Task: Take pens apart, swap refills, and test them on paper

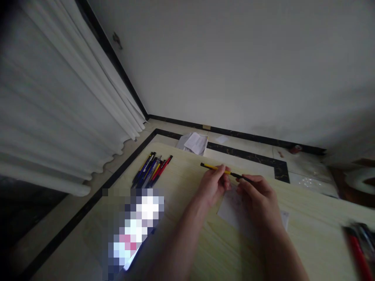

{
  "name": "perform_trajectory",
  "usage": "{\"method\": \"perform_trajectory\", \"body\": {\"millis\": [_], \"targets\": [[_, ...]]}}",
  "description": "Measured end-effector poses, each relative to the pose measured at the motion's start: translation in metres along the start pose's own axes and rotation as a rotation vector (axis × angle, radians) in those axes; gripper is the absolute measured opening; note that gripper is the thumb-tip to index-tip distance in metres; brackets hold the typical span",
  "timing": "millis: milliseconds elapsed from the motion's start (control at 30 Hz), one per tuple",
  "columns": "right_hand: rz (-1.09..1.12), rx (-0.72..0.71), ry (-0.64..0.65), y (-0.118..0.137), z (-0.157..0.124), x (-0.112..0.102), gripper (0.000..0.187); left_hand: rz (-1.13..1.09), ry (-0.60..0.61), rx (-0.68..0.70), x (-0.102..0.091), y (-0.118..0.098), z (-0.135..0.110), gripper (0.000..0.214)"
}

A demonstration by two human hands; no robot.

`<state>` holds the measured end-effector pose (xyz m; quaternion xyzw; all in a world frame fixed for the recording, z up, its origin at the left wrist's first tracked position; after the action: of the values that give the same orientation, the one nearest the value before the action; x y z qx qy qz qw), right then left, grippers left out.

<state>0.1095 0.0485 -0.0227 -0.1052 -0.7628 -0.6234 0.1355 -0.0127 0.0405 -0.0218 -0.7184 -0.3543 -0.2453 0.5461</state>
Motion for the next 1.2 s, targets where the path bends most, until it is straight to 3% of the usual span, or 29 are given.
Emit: {"method": "perform_trajectory", "body": {"millis": [500, 733, 967, 1067, 1200], "targets": [[-0.074, -0.012, -0.027, 0.004, -0.004, 0.004, 0.024, 0.066, -0.030, 0.065, -0.002, 0.000, 0.004, 0.038], [-0.291, -0.067, -0.079, 0.008, -0.011, 0.007, 0.025, 0.016, 0.000, 0.075, -0.005, 0.000, 0.007, 0.035], [-0.692, -0.117, -0.161, 0.017, -0.019, 0.007, 0.034, 0.022, 0.017, 0.098, -0.007, 0.000, 0.005, 0.033], [-0.768, -0.176, -0.182, 0.021, -0.021, 0.011, 0.036, 0.028, 0.018, 0.048, -0.008, 0.003, 0.005, 0.036], [-0.816, -0.128, -0.203, 0.018, -0.020, 0.010, 0.037, -0.091, 0.088, -0.035, -0.005, 0.008, 0.006, 0.035]]}}
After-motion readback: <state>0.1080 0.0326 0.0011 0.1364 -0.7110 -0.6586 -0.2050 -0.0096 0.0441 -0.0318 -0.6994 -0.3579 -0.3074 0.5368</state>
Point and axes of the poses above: each hand's wrist, its own z-axis towards the middle knuckle, its own x-axis out of the palm, y = z × x, the point moved 5 cm from there along z, towards the middle knuckle, and after that the axes turned 1 degree about -y, right-handed, at the moved point
